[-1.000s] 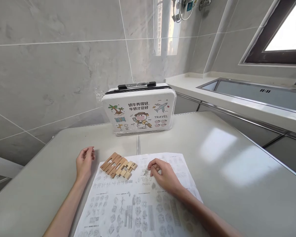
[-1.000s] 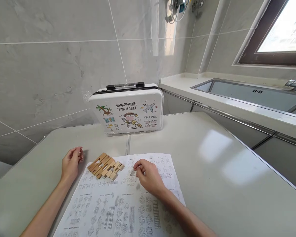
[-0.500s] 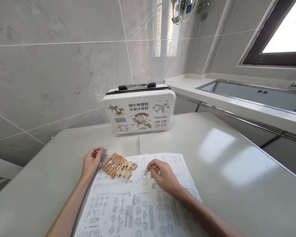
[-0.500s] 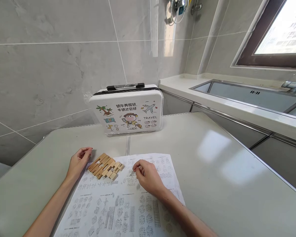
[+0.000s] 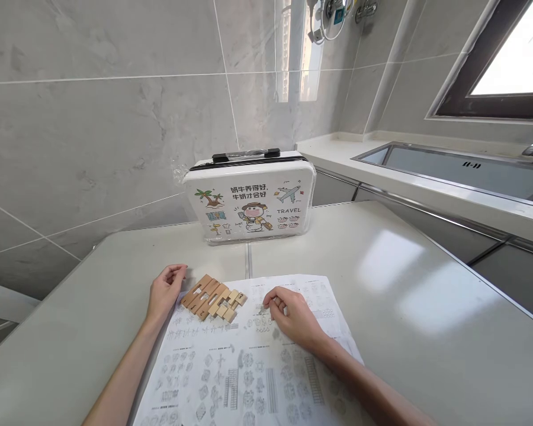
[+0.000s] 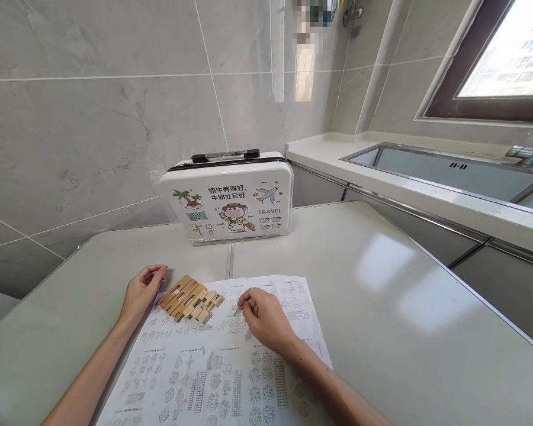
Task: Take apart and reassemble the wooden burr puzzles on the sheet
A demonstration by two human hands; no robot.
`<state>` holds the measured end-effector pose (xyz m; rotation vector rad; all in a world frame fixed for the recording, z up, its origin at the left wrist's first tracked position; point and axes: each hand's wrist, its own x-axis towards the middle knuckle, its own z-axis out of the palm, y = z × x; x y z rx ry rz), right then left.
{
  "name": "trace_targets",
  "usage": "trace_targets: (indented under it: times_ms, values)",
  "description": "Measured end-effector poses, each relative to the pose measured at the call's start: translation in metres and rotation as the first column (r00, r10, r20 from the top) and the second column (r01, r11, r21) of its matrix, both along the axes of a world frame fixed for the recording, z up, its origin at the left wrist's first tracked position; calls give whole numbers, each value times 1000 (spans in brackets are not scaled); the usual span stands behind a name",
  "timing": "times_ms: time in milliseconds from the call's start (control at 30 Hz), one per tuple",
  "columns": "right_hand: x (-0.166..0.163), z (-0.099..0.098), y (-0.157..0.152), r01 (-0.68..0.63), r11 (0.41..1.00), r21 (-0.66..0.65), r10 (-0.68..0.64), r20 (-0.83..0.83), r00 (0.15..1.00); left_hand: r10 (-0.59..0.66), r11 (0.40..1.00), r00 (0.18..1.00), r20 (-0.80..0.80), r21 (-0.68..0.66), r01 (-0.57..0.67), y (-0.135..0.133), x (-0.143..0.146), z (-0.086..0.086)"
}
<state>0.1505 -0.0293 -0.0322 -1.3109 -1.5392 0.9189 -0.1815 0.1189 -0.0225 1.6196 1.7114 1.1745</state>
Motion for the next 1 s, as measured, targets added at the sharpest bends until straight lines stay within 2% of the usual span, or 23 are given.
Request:
trace_targets:
  times_ms: [1000]
  values:
    - [0, 5, -3, -16, 1000, 4, 16, 76, 997, -11, 1000, 1000, 7, 29, 11, 2, 0, -5]
